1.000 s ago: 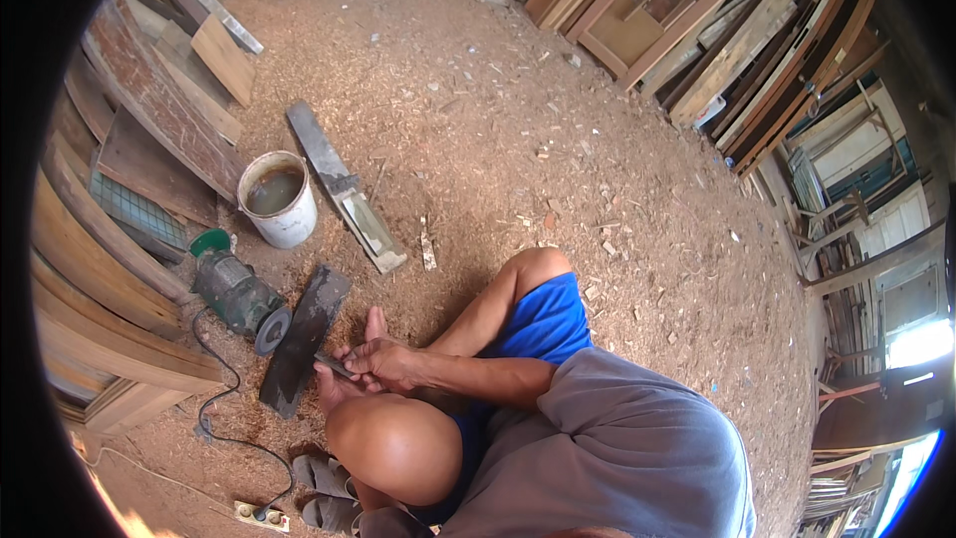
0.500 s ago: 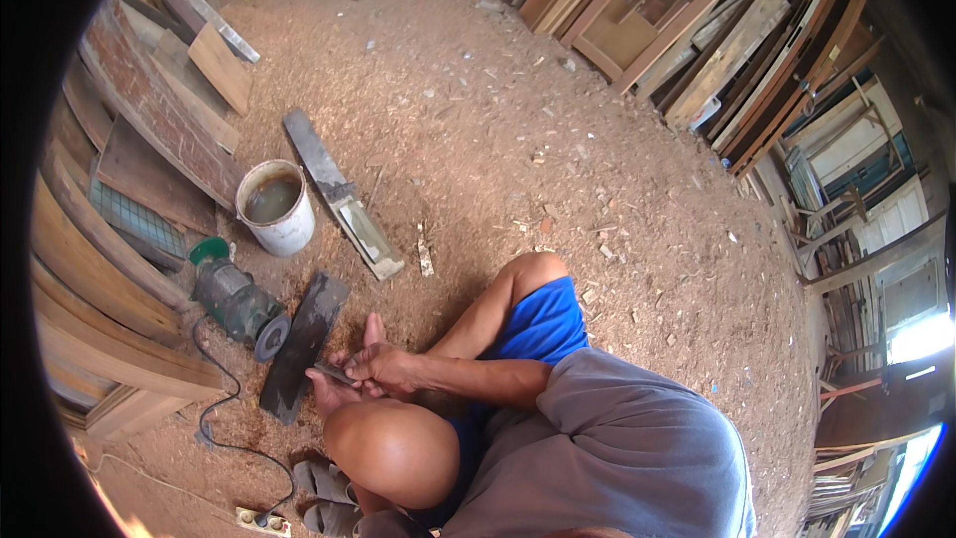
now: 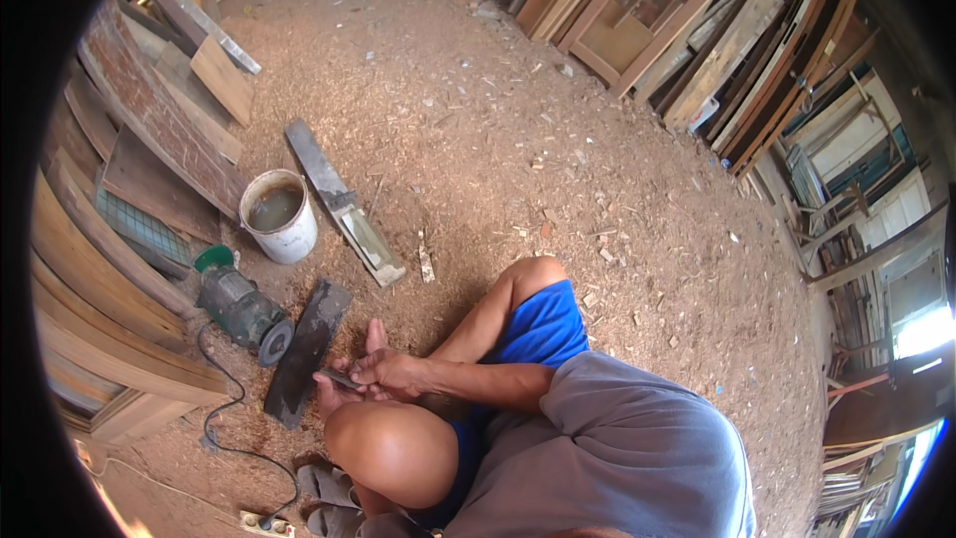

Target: The person sharpens small metal hinge parts using a bench grinder, dipping the metal into a bucket of water to cool it down between grinding sessions.

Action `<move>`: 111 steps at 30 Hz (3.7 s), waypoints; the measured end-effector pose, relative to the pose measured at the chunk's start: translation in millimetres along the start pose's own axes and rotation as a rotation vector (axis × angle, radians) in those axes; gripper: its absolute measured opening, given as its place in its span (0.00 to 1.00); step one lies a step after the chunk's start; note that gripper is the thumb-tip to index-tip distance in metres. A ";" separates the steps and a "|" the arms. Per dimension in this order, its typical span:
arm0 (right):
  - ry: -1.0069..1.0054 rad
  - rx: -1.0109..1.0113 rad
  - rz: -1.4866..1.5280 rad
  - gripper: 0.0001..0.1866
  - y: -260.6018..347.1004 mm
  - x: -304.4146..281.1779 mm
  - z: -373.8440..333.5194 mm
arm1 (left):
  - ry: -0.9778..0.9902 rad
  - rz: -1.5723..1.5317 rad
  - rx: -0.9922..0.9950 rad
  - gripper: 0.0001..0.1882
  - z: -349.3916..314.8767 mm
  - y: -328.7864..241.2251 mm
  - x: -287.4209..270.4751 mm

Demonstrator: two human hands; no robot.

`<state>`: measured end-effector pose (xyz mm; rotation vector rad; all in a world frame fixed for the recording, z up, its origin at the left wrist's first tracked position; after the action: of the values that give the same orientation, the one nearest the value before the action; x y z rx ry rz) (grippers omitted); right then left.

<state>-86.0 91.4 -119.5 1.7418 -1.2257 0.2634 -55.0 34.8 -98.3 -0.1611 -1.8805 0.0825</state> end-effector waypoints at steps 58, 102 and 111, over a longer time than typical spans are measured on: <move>-0.060 -0.588 -0.085 0.10 137.7 26.2 -53.3 | 0.271 0.514 0.305 0.11 60.9 -65.8 78.9; -0.045 -0.565 -0.101 0.09 127.3 33.9 -55.3 | 0.106 0.467 0.211 0.03 60.3 -51.3 47.2; -0.130 -0.556 -0.089 0.08 132.4 8.8 -57.6 | 0.057 0.560 0.245 0.05 68.6 -36.4 58.4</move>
<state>-171.4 126.1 -8.1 1.3339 -1.1697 -0.2314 -140.4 9.5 -59.7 -0.5106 -1.7048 0.6792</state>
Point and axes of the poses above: each hand's wrist, its own z-axis towards the middle knuckle, its own x-axis out of the palm, y = z × x, the point moved 8 cm from there along z, towards the middle knuckle, and after that the axes turned 4 degrees about -x, right-handed, at the moved point
